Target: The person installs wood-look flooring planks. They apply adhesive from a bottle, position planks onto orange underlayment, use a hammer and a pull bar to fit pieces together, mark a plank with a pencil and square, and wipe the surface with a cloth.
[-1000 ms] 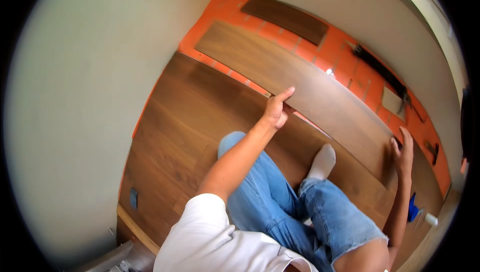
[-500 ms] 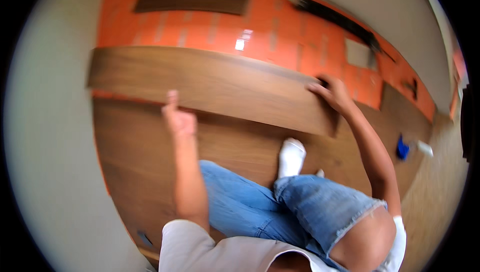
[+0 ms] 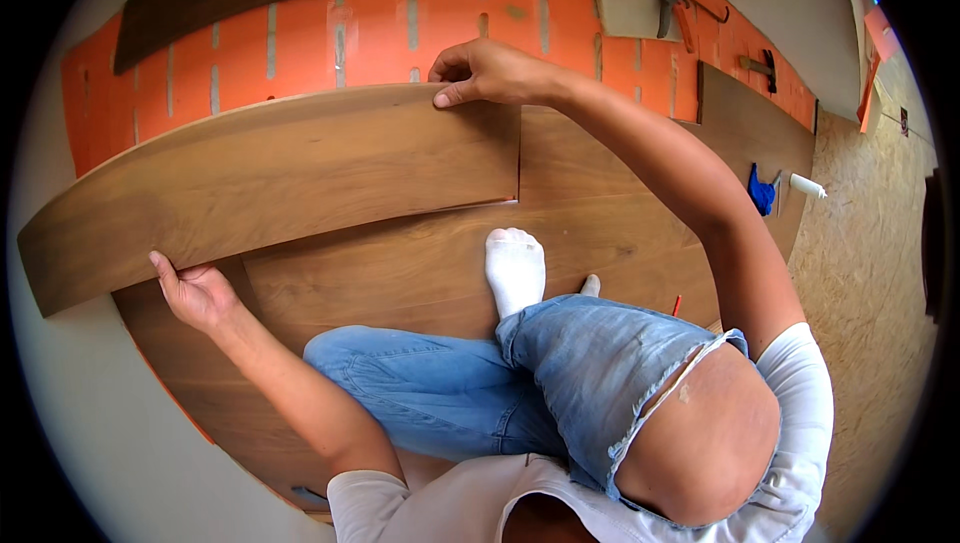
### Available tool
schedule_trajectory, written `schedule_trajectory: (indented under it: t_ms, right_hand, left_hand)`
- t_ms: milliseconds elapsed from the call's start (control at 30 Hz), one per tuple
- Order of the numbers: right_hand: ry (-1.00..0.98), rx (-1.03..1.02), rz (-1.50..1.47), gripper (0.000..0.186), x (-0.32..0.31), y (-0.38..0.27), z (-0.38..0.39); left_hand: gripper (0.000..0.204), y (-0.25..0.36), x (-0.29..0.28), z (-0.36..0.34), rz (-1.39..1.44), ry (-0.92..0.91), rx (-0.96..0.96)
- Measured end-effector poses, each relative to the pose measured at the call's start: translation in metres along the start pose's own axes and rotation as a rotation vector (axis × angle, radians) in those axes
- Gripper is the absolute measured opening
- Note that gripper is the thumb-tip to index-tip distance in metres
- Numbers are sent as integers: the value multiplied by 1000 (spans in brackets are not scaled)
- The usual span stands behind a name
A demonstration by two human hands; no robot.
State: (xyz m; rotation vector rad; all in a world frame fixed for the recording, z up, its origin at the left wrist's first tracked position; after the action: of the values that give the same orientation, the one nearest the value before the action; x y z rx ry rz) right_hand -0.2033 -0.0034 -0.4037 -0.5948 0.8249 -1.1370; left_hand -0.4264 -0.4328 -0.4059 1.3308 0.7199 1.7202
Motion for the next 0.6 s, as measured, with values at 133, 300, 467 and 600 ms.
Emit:
schedule_trajectory:
  t_ms: [133,300,467,600]
  right_hand:
    - [-35,13,152,39,6,-5,-5]
    - [-46,44,317,36,9,-4,-3]
    - [8,10,381,37,12,6,-4]
    - [13,-4,428,35,13,6,-5]
  left_hand:
    - [35,-4,-13,1,-20,-13,0]
    - [35,-18,-26,4,-26,-33,-14]
    - [35,-22,-26,6,29,-52,-64]
    - [34,-22,-32,5,31,-44,-70]
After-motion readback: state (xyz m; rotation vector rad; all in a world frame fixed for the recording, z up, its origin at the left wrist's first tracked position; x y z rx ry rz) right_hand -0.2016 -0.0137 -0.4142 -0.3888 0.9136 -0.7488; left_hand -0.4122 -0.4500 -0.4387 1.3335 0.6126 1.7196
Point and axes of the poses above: each hand's wrist, its own z-axis away from the middle knuckle, its own x-axis out of the palm, y = z × x, the point moved 2 cm from there along -z, towards the middle knuckle, and after that the axes turned 5 degrees about -y, right-handed, at the moved point
